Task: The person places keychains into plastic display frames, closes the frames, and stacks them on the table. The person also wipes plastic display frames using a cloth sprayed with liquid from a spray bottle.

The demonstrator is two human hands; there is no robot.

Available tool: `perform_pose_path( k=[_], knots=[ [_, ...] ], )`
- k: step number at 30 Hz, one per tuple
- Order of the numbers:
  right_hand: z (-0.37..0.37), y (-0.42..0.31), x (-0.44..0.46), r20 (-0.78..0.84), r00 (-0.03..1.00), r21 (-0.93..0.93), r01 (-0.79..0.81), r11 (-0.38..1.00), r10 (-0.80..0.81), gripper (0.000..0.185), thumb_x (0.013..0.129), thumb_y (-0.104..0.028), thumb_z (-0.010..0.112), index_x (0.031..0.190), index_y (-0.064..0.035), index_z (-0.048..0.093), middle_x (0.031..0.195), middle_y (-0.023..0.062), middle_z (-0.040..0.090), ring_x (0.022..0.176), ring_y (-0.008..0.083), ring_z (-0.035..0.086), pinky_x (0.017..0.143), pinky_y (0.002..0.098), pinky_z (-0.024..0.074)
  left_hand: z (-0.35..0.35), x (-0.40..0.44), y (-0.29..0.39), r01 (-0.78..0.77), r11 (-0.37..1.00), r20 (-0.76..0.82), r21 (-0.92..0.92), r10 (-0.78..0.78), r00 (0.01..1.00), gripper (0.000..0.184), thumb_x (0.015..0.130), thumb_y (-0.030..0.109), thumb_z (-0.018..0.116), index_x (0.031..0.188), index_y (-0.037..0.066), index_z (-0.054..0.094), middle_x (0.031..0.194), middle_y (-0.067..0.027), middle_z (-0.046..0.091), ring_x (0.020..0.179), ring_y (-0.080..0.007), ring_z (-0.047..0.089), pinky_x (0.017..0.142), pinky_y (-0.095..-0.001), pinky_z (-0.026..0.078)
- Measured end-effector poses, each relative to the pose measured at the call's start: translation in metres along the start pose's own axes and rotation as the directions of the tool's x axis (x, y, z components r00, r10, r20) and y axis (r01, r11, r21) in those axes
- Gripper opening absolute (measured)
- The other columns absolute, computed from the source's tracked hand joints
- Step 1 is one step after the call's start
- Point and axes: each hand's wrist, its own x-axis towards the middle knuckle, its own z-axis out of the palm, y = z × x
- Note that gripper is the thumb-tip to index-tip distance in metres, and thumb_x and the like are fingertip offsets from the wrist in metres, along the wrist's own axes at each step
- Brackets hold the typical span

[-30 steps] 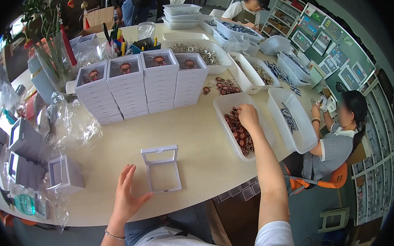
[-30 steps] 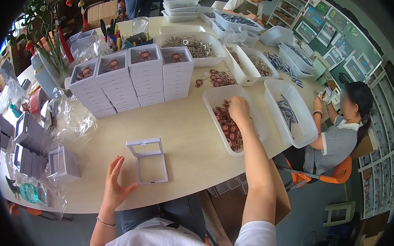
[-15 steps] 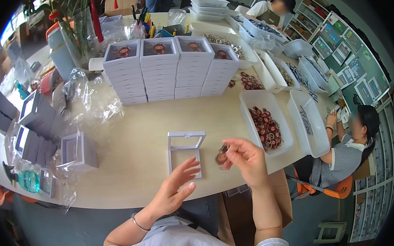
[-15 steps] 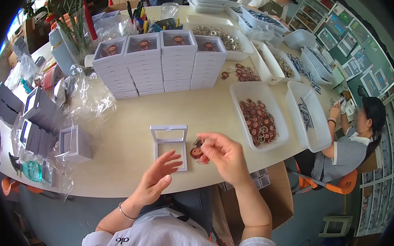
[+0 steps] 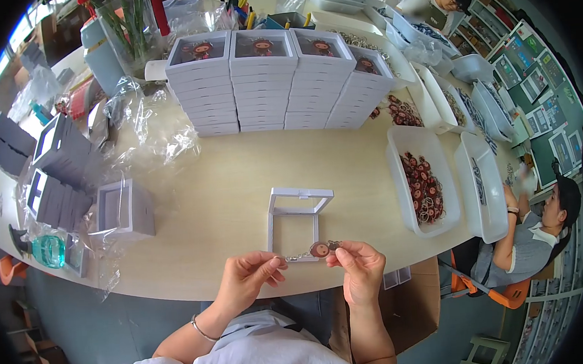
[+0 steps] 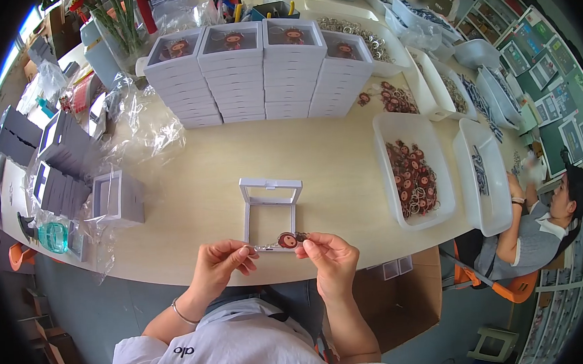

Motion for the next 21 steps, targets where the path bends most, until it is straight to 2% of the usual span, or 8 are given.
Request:
perform_pose_path(
  k=[2,3,6,7,10,13,15,21],
  knots=[
    [-0.002,0.004,0.003,0.0,0.999,-0.049,0.045,0.998,-0.045,0.013,0.087,0.003,0.067,0.099,0.0075,0.066,0.085,0.0124,0.07,0.08,0.0174,0.069,0.071,0.0289,0.0579,0.001,0.011,0.004,-0.079,0.981,-0.122,0.179,0.102,0.987,0.016,0.093,0.015,0.065,0.093,0.0,0.072,0.086,-0.0035,0.063,0.07,-0.0118,0.062,0.063,-0.0244,0.053],
    [-0.003,0.006,0.004,0.0,0.998,-0.073,0.067,0.995,-0.067,0.013,0.087,0.004,0.067,0.099,0.0075,0.066,0.085,0.0123,0.07,0.081,0.0178,0.069,0.071,0.0292,0.0583,0.003,0.017,0.006,-0.044,0.983,-0.209,0.177,0.082,0.974,0.014,0.087,0.014,0.073,0.084,0.001,0.072,0.082,-0.002,0.06,0.066,-0.0094,0.057,0.058,-0.0236,0.049],
    [-0.003,0.011,0.009,0.003,0.984,-0.205,0.175,0.963,-0.179,0.014,0.086,0.005,0.067,0.099,0.0068,0.067,0.087,0.0125,0.07,0.082,0.0184,0.069,0.072,0.0287,0.0584,0.0,0.038,0.003,-0.083,0.897,-0.283,0.434,0.223,0.933,0.016,0.082,0.014,0.077,0.082,0.0,0.07,0.082,-0.0043,0.059,0.067,-0.0091,0.053,0.057,-0.0249,0.046],
    [-0.003,0.013,0.011,0.021,0.978,-0.254,0.204,0.946,-0.205,0.013,0.085,0.006,0.068,0.099,0.0064,0.067,0.087,0.0125,0.07,0.081,0.0181,0.069,0.071,0.0281,0.0579,0.005,0.041,0.013,-0.021,0.829,-0.325,0.559,0.243,0.914,0.015,0.075,0.012,0.08,0.078,0.001,0.07,0.083,-0.0065,0.058,0.076,-0.015,0.051,0.066,-0.0297,0.045],
    [-0.006,0.018,0.019,0.077,0.959,-0.393,0.282,0.875,-0.274,0.012,0.084,0.006,0.07,0.096,0.005,0.069,0.088,0.0125,0.07,0.079,0.017,0.068,0.07,0.0266,0.0561,0.004,0.057,0.009,-0.099,0.582,-0.245,0.807,0.483,0.84,0.016,0.069,0.011,0.083,0.075,0.003,0.071,0.085,-0.0044,0.055,0.086,-0.0183,0.048,0.077,-0.0313,0.042],
    [-0.01,0.024,0.026,0.129,0.943,-0.486,0.33,0.809,-0.307,0.011,0.084,0.006,0.069,0.095,0.0055,0.069,0.089,0.013,0.069,0.078,0.017,0.068,0.071,0.0261,0.0556,0.007,0.065,0.012,-0.048,0.604,-0.274,0.796,0.429,0.861,0.016,0.066,0.01,0.083,0.074,0.003,0.071,0.087,-0.0064,0.054,0.092,-0.0245,0.047,0.083,-0.0349,0.04],
    [-0.014,0.024,0.029,0.162,0.938,-0.509,0.344,0.789,-0.305,0.011,0.086,0.007,0.067,0.096,0.0079,0.067,0.092,0.0143,0.067,0.079,0.0185,0.069,0.074,0.0267,0.0572,0.008,0.068,0.013,-0.04,0.588,-0.26,0.808,0.415,0.872,0.015,0.066,0.01,0.082,0.074,0.003,0.071,0.088,-0.0065,0.054,0.092,-0.0243,0.047,0.082,-0.0348,0.041],
    [-0.014,0.028,0.033,0.118,0.953,-0.505,0.3,0.809,-0.28,0.011,0.083,0.003,0.072,0.093,0.0031,0.071,0.087,0.012,0.07,0.076,0.0164,0.066,0.068,0.0265,0.0534,0.006,0.072,0.01,-0.018,0.57,-0.258,0.821,0.399,0.88,0.014,0.066,0.008,0.081,0.074,0.002,0.07,0.089,-0.0072,0.055,0.092,-0.0249,0.047,0.082,-0.035,0.042]
  ],
)
